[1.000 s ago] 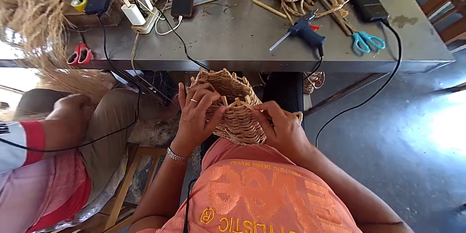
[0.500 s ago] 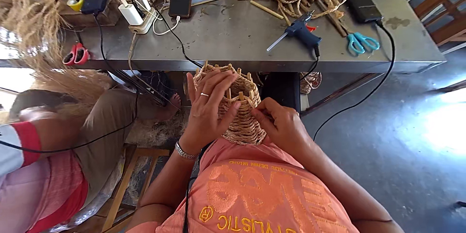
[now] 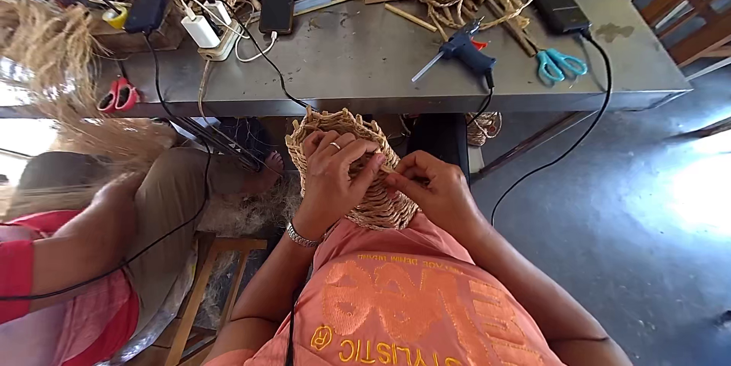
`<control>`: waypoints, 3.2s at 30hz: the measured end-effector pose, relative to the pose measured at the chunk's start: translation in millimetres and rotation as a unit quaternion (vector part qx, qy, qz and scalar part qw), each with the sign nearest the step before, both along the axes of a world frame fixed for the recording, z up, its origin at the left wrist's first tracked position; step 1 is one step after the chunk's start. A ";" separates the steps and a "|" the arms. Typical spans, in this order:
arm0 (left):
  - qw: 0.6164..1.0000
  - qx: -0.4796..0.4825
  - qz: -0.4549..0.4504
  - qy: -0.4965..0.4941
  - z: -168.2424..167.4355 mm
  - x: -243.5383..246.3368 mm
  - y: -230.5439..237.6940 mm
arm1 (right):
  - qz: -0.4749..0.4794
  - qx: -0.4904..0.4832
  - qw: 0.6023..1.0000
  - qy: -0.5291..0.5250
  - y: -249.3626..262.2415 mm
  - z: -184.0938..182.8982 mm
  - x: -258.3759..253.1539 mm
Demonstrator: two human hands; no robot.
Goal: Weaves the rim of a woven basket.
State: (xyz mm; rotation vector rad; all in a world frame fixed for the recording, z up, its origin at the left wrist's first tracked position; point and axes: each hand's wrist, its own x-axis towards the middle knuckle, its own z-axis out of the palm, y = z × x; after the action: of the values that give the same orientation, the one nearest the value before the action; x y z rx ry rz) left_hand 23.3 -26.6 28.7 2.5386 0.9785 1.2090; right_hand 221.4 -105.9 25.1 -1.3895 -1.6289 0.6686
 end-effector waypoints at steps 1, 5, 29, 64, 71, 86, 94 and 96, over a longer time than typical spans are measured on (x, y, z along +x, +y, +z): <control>1.000 0.001 -0.010 -0.013 -0.9 -2.0 2.0 | 0.003 0.004 1.000 0.002 1.9 1.2 -0.1; 0.995 -0.010 -0.079 -0.055 7.2 -14.5 21.3 | 0.030 0.051 0.998 -0.001 15.5 18.3 -4.3; 0.988 -0.038 -0.063 -0.134 6.0 -21.0 -9.0 | 0.044 0.260 0.937 -0.230 16.1 36.6 -20.1; 0.993 -0.022 -0.040 -0.111 -9.9 -21.2 -21.3 | 0.194 0.276 0.912 -0.234 64.8 58.3 -4.6; 0.992 -0.019 -0.030 -0.119 -9.0 -23.8 -21.8 | 0.182 0.228 0.941 -0.171 64.4 56.7 -12.8; 0.995 -0.022 0.025 -0.099 -8.5 -24.3 -25.7 | 0.109 0.294 0.937 -0.154 49.4 30.0 -13.6; 0.995 -0.016 0.056 -0.086 -7.5 -15.8 -28.4 | 0.128 0.307 0.923 -0.196 57.2 39.8 -19.8; 0.995 -0.019 0.065 -0.077 -7.3 -14.5 -29.3 | 0.149 0.301 0.918 -0.213 62.8 44.6 -22.8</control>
State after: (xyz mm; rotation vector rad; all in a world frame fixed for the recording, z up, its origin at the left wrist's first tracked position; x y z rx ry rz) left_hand 8.8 -55.9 21.4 2.3431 1.1321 1.3834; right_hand 198.6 -43.2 69.6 -0.8678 -2.1808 -0.0113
